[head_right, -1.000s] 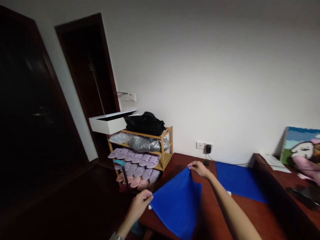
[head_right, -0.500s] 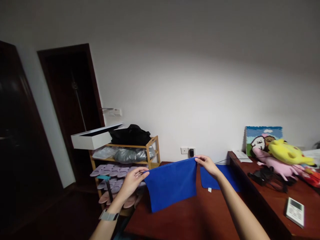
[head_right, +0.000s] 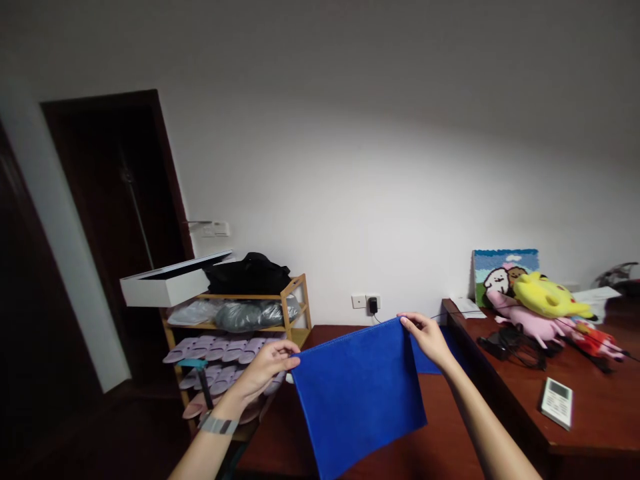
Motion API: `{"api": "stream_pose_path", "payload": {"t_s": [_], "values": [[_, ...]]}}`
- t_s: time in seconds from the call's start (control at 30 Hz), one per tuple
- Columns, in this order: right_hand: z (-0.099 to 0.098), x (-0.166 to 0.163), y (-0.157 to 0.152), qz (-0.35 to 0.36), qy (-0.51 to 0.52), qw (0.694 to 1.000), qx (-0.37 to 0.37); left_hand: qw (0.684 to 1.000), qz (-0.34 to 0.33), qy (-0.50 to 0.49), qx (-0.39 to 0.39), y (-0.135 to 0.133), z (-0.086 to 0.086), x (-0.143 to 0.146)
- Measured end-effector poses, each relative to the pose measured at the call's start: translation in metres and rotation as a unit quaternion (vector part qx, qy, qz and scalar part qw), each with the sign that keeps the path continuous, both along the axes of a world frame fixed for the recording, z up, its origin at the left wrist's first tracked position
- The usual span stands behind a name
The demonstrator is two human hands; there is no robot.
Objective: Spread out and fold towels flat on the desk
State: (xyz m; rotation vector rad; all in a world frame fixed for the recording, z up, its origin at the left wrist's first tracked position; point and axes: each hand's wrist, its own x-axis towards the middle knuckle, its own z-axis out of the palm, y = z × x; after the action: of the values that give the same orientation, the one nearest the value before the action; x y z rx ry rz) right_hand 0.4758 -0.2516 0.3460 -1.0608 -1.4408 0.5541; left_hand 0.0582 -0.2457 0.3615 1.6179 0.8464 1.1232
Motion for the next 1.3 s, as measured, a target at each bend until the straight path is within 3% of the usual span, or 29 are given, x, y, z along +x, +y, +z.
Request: {"api": "stream_pose_path", "payload": {"t_s": [0.23, 0.43, 0.6, 0.73, 0.8, 0.87, 1.0, 1.1, 1.2, 1.3], "values": [[0.005, 0.000, -0.043, -0.019, -0.011, 0.998, 0.059, 0.991, 0.055, -0.117, 0.023, -0.007, 0.022, 0.009], [0.007, 0.000, -0.067, -0.076, -0.007, 0.991, 0.111, 0.989, 0.088, -0.111, 0.049, -0.024, 0.029, 0.015], [0.003, 0.007, -0.064, -0.104, -0.025, 0.986, 0.126, 0.995, 0.079, -0.052, 0.043, -0.030, 0.024, 0.017], [-0.010, 0.012, -0.035, -0.125, -0.031, 0.989, 0.071, 0.999, 0.047, -0.003, 0.023, -0.017, 0.009, 0.020], [-0.021, 0.009, -0.006, -0.137, -0.040, 0.990, 0.016, 0.998, 0.057, 0.004, 0.026, 0.002, -0.010, 0.020], [-0.036, -0.001, 0.033, -0.137, -0.072, 0.987, -0.032, 0.996, 0.081, 0.005, 0.024, 0.029, -0.040, 0.017], [-0.079, -0.049, 0.127, -0.104, -0.141, 0.981, -0.079, 0.986, 0.146, 0.072, -0.039, 0.090, -0.132, -0.001], [-0.119, -0.106, 0.185, -0.075, -0.157, 0.979, -0.103, 0.962, 0.197, 0.166, -0.092, 0.116, -0.204, -0.020], [-0.161, -0.163, 0.205, -0.047, -0.172, 0.976, -0.126, 0.938, 0.237, 0.228, -0.108, 0.120, -0.255, -0.042], [-0.213, -0.197, 0.177, -0.035, -0.189, 0.970, -0.149, 0.916, 0.264, 0.280, -0.113, 0.112, -0.287, -0.063]]}}
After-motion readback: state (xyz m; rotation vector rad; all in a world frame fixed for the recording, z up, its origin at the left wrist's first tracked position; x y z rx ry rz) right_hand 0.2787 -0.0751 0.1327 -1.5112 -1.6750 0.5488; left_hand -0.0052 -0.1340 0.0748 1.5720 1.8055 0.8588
